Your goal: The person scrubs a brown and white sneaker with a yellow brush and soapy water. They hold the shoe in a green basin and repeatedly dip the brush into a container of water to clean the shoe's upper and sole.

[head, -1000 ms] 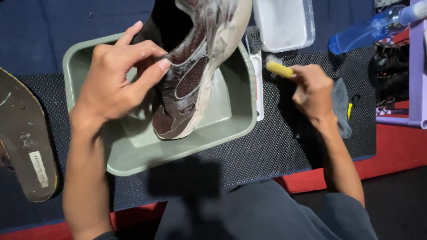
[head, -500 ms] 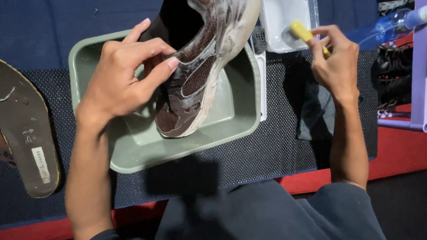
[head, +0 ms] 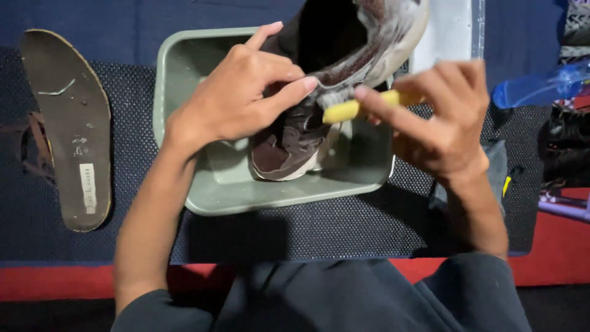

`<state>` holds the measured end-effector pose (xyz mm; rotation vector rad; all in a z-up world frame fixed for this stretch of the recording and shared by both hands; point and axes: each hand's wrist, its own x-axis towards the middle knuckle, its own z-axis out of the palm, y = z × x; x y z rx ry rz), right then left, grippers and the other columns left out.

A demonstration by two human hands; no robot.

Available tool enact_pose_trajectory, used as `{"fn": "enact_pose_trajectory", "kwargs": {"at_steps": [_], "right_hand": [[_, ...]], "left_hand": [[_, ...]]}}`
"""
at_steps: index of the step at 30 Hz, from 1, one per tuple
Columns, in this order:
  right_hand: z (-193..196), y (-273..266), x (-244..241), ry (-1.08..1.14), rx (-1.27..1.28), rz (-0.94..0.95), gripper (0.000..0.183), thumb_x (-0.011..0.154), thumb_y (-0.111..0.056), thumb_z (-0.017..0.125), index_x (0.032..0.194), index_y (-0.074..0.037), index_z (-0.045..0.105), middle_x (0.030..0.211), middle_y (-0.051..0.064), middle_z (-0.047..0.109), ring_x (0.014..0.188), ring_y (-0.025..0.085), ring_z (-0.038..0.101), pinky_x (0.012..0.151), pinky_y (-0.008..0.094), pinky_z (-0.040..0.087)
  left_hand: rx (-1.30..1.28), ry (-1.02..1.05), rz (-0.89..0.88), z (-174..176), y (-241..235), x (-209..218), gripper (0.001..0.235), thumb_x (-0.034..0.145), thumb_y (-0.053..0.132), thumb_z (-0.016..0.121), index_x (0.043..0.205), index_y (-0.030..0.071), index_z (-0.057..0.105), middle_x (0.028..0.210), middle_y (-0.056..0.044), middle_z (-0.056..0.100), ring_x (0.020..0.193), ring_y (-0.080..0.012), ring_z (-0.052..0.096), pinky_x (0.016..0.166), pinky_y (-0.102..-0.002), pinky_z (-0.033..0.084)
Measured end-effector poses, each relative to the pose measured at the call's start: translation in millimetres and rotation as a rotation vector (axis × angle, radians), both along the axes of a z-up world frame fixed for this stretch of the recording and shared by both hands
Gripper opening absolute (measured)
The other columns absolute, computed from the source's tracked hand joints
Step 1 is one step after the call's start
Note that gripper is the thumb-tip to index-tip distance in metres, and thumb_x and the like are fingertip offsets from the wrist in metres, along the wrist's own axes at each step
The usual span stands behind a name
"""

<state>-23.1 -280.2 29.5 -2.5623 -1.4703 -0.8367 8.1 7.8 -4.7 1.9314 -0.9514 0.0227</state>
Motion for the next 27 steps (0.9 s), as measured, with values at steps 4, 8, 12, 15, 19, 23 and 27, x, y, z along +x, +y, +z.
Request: {"fn": "enact_pose_trajectory", "kwargs": {"at_steps": [4,8,12,15,19,23,27], "right_hand": [[7,25,-2,-0.051,0.041,0.031,0.019,0.105,-0.021,0.095,0.099,-0.017,0.077,0.082,0.004,0.063,0.068,0.024,0.052,0.059,0.039,0.036],[26,17,-2,-0.089,0.015,-0.065,0.014,0.114,-0.02,0.087,0.128,-0.024,0.083,0.087,0.005,0.06,0.077,0.029,0.049,0.087,0.048,0.033],[17,33,-1,-0.19,-0.063,0.044,0.016,0.109,-0.023,0.086,0.106,-0.036,0.078,0.08,-0.003,0.062,0.068,0.019,0.051,0.093,0.039,0.033],[26,29,8,-0.224,0.005,-0.047,0.027,0.114,-0.005,0.09,0.127,-0.029,0.087,0.085,0.006,0.067,0.077,0.032,0.054,0.095,0.05,0.03],[22,35,6,-0.206,-0.016,0.036,0.02,0.11,-0.02,0.095,0.109,-0.03,0.078,0.082,0.0,0.064,0.072,0.024,0.052,0.094,0.044,0.031],[14,55,5,-0.233,-0.061,0.114,0.015,0.108,-0.021,0.084,0.106,-0.034,0.076,0.077,-0.002,0.054,0.067,0.02,0.05,0.095,0.04,0.035],[29,39,5,-0.076,-0.015,0.016,0.029,0.112,-0.007,0.108,0.118,-0.026,0.088,0.089,0.003,0.066,0.079,0.028,0.057,0.103,0.047,0.026]], "left_hand": [[-0.032,-0.017,0.003,-2,-1,0,0.041,0.112,0.017,0.052,0.074,0.003,0.055,0.063,-0.001,0.051,0.053,-0.0212,0.045,0.125,-0.055,0.028],[-0.049,-0.005,0.001,-2,-2,0,0.041,0.112,0.018,0.051,0.074,0.003,0.056,0.059,-0.001,0.047,0.05,-0.0241,0.042,0.125,-0.056,0.027],[-0.058,-0.015,-0.001,-1,-4,-3,0.037,0.11,0.016,0.052,0.077,0.002,0.063,0.062,-0.002,0.057,0.054,-0.0211,0.053,0.123,-0.056,0.026],[-0.084,-0.011,0.018,2,-4,-2,0.039,0.11,0.017,0.051,0.075,0.002,0.062,0.06,-0.001,0.055,0.051,-0.0202,0.05,0.124,-0.057,0.027],[-0.064,0.015,0.022,0,-4,-4,0.04,0.11,0.018,0.052,0.073,0.003,0.058,0.057,-0.001,0.045,0.049,-0.0203,0.041,0.124,-0.055,0.029],[-0.056,0.006,0.049,-2,-3,-2,0.044,0.111,0.019,0.051,0.069,0.006,0.051,0.056,0.0,0.044,0.048,-0.0203,0.04,0.124,-0.054,0.03],[-0.093,-0.017,0.047,-5,-4,-3,0.04,0.11,0.016,0.051,0.071,0.006,0.048,0.058,0.0,0.036,0.05,-0.0203,0.034,0.123,-0.056,0.032]]}}
